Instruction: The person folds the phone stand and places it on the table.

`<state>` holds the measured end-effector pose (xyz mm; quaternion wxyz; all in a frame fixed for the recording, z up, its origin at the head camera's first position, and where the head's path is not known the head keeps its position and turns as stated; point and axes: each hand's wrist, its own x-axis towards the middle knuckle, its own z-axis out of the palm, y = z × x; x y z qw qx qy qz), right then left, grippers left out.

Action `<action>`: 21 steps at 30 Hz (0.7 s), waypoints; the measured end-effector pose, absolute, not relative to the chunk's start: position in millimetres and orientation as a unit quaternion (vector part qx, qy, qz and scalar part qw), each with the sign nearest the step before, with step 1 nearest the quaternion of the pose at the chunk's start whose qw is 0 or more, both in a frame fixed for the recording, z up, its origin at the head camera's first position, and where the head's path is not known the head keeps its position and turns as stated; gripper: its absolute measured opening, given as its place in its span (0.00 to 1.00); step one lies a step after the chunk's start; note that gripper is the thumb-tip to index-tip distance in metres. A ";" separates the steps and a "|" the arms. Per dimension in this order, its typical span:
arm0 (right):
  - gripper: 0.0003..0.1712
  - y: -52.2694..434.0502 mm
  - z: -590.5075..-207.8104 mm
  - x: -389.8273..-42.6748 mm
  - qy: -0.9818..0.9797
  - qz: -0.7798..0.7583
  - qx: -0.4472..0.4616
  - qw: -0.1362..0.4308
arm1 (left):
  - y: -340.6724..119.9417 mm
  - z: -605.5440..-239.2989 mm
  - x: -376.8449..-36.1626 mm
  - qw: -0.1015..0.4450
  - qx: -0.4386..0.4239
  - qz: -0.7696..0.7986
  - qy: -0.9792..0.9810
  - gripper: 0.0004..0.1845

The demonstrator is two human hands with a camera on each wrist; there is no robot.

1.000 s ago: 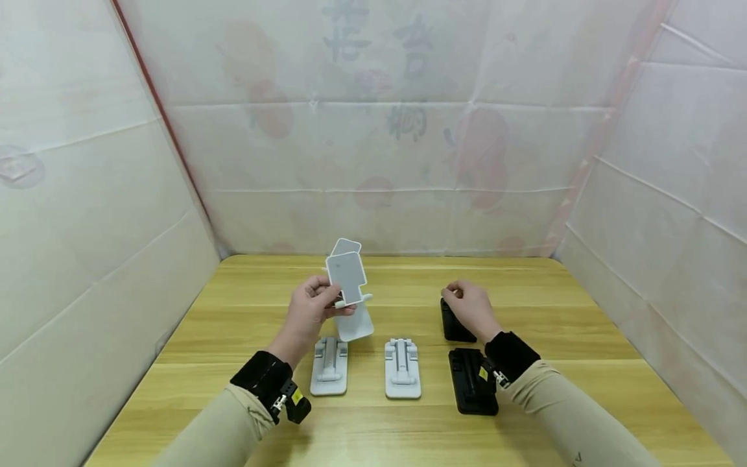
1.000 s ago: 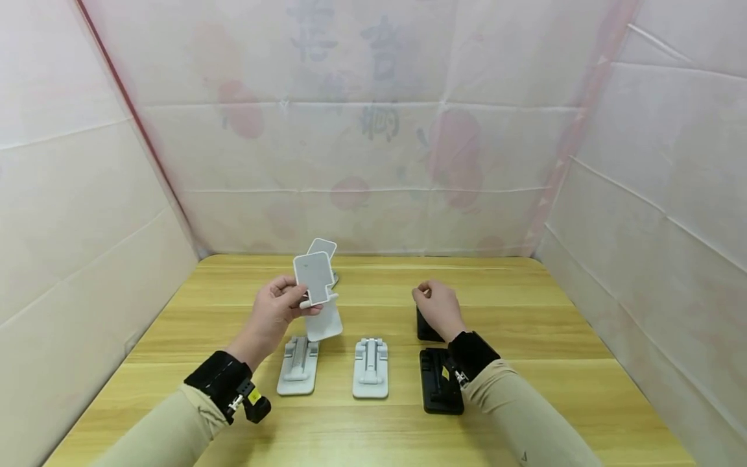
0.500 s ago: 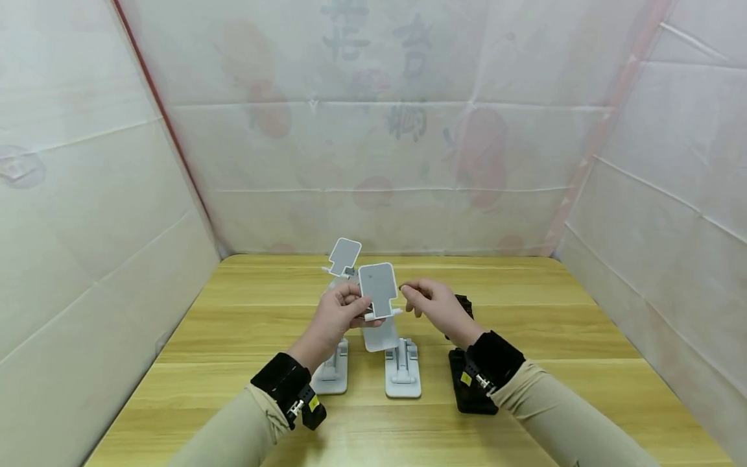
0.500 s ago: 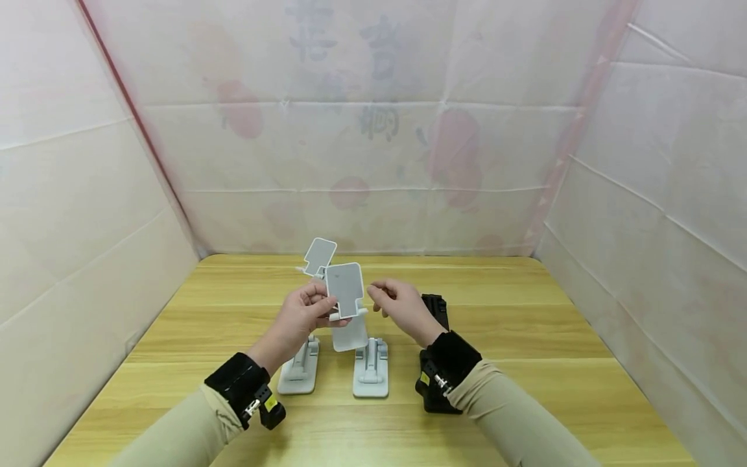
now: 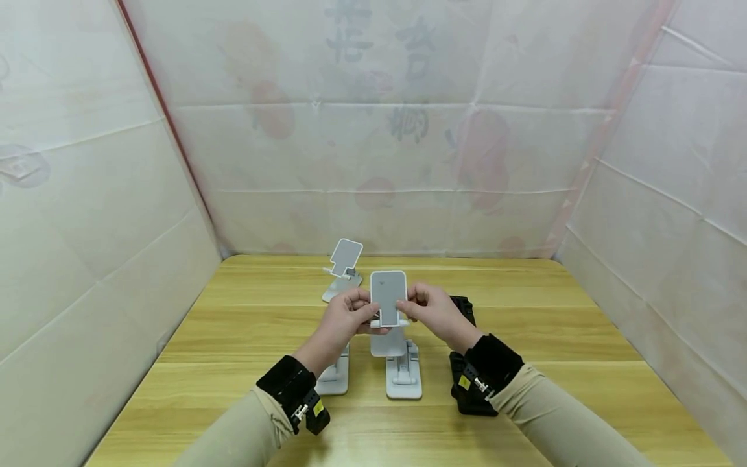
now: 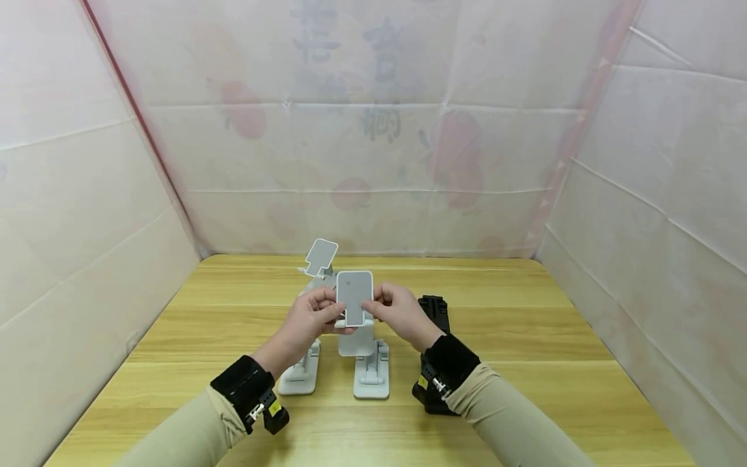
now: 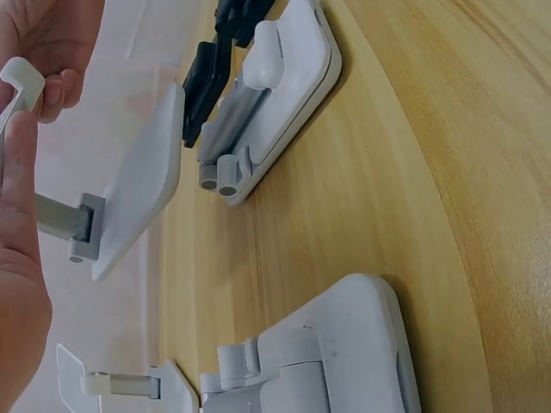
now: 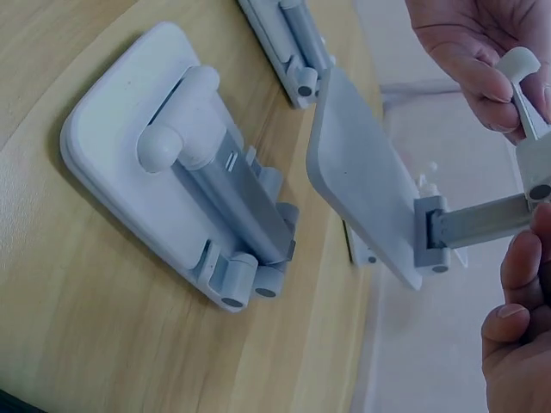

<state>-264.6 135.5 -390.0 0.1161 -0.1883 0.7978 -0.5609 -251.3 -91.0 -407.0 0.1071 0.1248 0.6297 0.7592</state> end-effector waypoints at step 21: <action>0.16 137.7 -384.3 -263.1 0.751 -0.625 -0.160 0.137 | -98.0 -415.8 -253.7 0.021 -0.017 0.724 0.689 0.16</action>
